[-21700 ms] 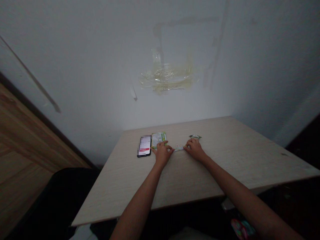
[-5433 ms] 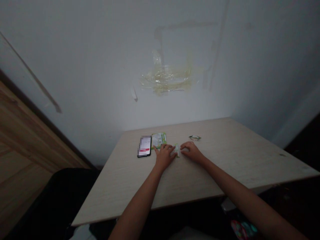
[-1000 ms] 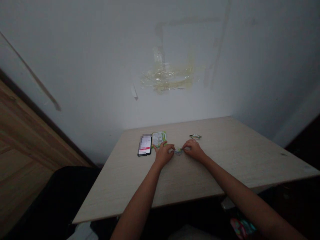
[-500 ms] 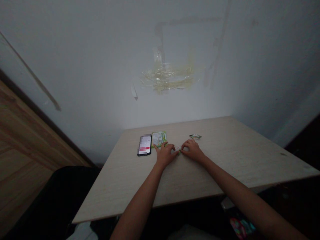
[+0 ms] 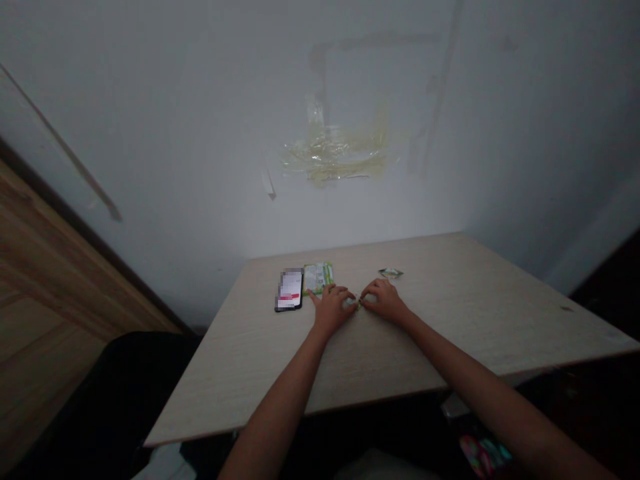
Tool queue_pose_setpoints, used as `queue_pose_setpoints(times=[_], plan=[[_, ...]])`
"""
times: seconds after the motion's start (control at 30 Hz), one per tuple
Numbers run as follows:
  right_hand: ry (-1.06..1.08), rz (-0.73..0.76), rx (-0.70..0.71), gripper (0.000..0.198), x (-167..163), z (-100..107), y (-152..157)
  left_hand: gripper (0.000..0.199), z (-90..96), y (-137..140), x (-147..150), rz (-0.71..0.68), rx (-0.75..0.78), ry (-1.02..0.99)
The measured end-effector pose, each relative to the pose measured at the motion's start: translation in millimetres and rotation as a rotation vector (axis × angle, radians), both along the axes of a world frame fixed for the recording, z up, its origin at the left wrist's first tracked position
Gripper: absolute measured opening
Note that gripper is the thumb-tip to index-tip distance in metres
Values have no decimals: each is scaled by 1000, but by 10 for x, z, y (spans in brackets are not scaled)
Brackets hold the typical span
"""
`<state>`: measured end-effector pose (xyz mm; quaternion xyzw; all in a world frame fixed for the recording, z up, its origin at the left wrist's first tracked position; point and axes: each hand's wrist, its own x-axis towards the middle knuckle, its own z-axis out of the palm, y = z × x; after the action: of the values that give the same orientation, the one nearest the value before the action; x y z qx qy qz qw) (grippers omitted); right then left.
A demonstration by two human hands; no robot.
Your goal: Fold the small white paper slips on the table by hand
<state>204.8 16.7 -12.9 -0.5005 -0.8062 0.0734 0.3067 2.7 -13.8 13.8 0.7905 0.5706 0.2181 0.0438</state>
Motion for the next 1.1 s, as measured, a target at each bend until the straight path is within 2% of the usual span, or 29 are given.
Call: queue_pose_setpoints(times=[0.5, 0.63, 0.8, 1.1], plan=[[26, 13, 19, 15, 26, -36, 58, 24, -34, -18, 27, 33, 17, 32], [25, 20, 15, 15, 26, -31, 56, 24, -63, -32, 23, 43, 71, 97], [3, -3, -2, 13, 11, -28, 57, 30, -53, -38, 7, 64, 117, 154], [-9, 2, 0, 11, 9, -36, 69, 40, -59, 18, -18, 49, 94, 225]])
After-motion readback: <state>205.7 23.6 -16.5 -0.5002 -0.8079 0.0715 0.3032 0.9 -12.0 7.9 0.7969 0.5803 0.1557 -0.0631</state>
